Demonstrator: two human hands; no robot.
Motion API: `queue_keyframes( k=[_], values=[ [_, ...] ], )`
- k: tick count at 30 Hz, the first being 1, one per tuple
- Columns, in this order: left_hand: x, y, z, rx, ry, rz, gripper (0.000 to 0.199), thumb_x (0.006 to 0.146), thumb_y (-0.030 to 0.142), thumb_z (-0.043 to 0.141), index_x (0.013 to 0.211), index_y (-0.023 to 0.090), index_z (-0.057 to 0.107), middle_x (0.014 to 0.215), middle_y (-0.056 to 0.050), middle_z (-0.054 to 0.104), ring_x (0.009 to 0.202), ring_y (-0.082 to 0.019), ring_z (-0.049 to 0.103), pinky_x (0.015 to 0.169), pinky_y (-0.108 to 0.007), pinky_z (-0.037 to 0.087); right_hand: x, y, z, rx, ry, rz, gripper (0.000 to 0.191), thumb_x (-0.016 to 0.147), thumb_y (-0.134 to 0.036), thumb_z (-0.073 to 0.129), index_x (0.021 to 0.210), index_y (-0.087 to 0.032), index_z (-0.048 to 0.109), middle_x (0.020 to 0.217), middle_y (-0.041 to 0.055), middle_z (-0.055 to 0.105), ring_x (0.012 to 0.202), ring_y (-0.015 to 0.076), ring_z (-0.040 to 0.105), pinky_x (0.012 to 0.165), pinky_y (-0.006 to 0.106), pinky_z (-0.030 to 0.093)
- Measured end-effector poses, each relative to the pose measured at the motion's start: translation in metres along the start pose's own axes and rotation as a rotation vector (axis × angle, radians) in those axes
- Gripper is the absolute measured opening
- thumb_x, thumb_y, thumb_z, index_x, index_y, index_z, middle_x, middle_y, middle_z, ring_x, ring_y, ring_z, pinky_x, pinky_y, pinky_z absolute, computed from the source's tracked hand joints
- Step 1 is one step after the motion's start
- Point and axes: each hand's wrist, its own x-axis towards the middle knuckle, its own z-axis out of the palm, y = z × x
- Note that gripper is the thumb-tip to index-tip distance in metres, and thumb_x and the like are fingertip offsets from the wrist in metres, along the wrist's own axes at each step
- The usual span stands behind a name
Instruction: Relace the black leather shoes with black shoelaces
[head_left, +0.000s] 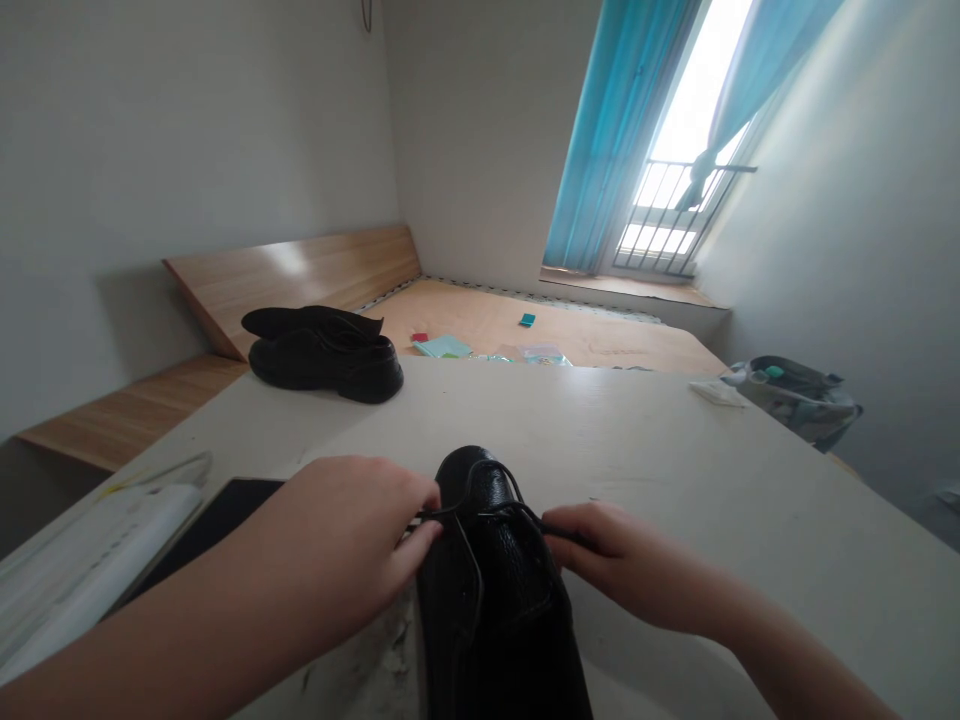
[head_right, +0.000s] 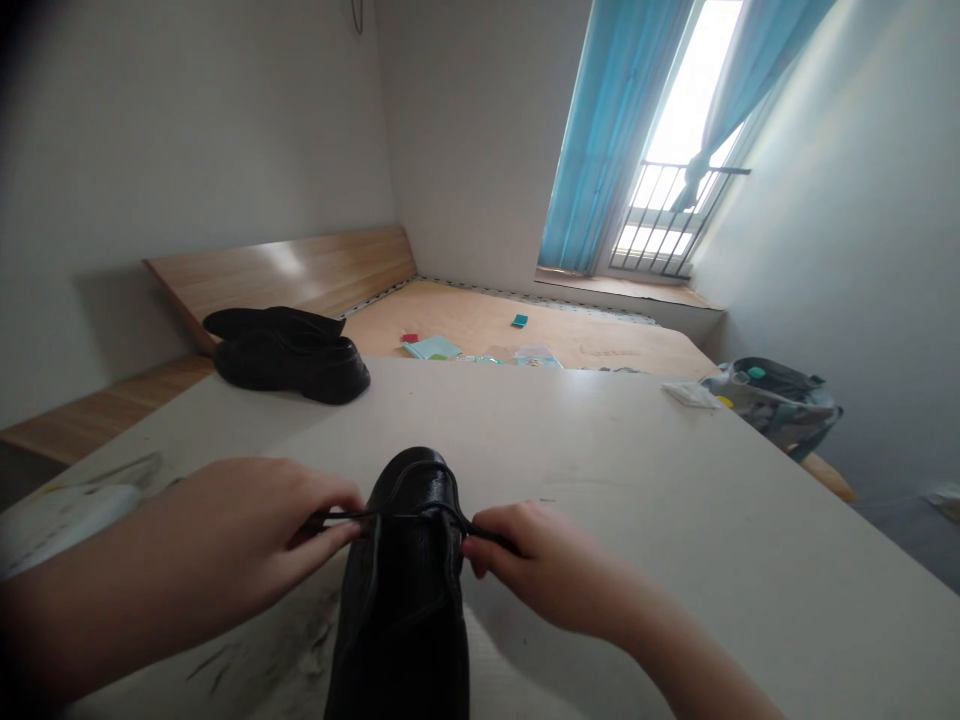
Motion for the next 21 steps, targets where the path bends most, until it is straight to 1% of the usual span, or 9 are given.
queue_keyframes(
  k=[2,4,8,10,12,14,16,18,21],
  values=[
    [0.002,-0.004,-0.002,0.060,-0.007,-0.046,0.036,0.088,0.036,0.040,0.072,0.024,0.070,0.072,-0.011,0.071,0.066,-0.032,0.065,0.052,-0.033,0.028,0.003,0.006,-0.003,0.037,0.091,0.014,0.032,0.095,-0.038,0.045,0.072,-0.019,0.059,0.069,0.0010,0.059,0.066,0.0156,0.051,0.060,0.027,0.035],
    [0.004,-0.009,-0.003,0.106,0.045,-0.102,0.039,0.090,0.037,0.035,0.076,0.022,0.068,0.075,-0.013,0.070,0.069,-0.034,0.065,0.054,-0.034,0.030,0.006,0.013,-0.007,0.135,0.251,0.049,0.033,0.092,-0.041,0.049,0.069,-0.019,0.059,0.064,0.0003,0.054,0.064,0.0154,0.048,0.058,0.027,0.033],
    [0.007,-0.016,-0.009,0.126,0.334,-0.174,0.042,0.094,0.043,0.026,0.085,0.021,0.060,0.071,-0.011,0.064,0.068,-0.032,0.061,0.057,-0.036,0.032,0.011,0.023,-0.016,0.332,0.491,0.091,0.042,0.088,-0.051,0.050,0.061,-0.019,0.050,0.055,-0.0023,0.043,0.054,0.0126,0.038,0.053,0.027,0.029],
    [0.006,-0.017,-0.015,-0.011,0.486,-0.185,0.041,0.095,0.047,0.026,0.082,0.023,0.055,0.066,-0.007,0.061,0.064,-0.027,0.059,0.057,-0.035,0.033,0.010,0.022,-0.020,0.388,0.568,0.088,0.042,0.088,-0.051,0.049,0.062,-0.019,0.048,0.056,-0.0022,0.043,0.054,0.0124,0.037,0.053,0.027,0.030],
    [0.004,-0.015,-0.020,-0.313,0.604,-0.121,0.038,0.096,0.049,0.030,0.080,0.025,0.054,0.066,-0.002,0.062,0.063,-0.021,0.059,0.059,-0.032,0.037,0.008,0.018,-0.022,0.447,0.623,0.069,0.038,0.088,-0.049,0.049,0.065,-0.019,0.051,0.059,-0.0011,0.046,0.057,0.0129,0.040,0.055,0.027,0.033],
    [0.003,-0.012,-0.022,-0.651,0.669,-0.002,0.035,0.097,0.047,0.036,0.079,0.026,0.056,0.068,0.002,0.065,0.067,-0.017,0.061,0.065,-0.028,0.043,0.005,0.010,-0.022,0.570,0.614,0.020,0.034,0.088,-0.046,0.052,0.070,-0.018,0.055,0.065,0.0005,0.051,0.062,0.0134,0.045,0.059,0.027,0.038],
    [0.001,-0.006,-0.020,-0.871,0.660,0.089,0.031,0.097,0.047,0.041,0.079,0.028,0.060,0.071,0.004,0.069,0.073,-0.015,0.064,0.071,-0.025,0.047,0.002,0.002,-0.019,0.731,0.537,-0.035,0.029,0.086,-0.044,0.058,0.075,-0.017,0.059,0.074,0.0024,0.056,0.069,0.0140,0.049,0.064,0.027,0.042],
    [-0.001,-0.001,-0.013,-0.978,0.619,0.111,0.028,0.096,0.048,0.045,0.084,0.030,0.062,0.080,0.005,0.073,0.081,-0.015,0.065,0.074,-0.023,0.048,0.000,-0.005,-0.014,0.854,0.435,-0.078,0.025,0.085,-0.041,0.062,0.081,-0.017,0.063,0.082,0.0044,0.060,0.077,0.0154,0.053,0.072,0.028,0.044],
    [-0.002,0.003,-0.002,-1.062,0.618,0.075,0.023,0.093,0.050,0.049,0.093,0.033,0.064,0.093,0.007,0.074,0.089,-0.014,0.065,0.078,-0.023,0.049,-0.003,-0.011,-0.005,0.901,0.331,-0.133,0.021,0.088,-0.040,0.061,0.087,-0.019,0.066,0.093,0.0055,0.064,0.088,0.0178,0.057,0.083,0.031,0.044]
  ],
)
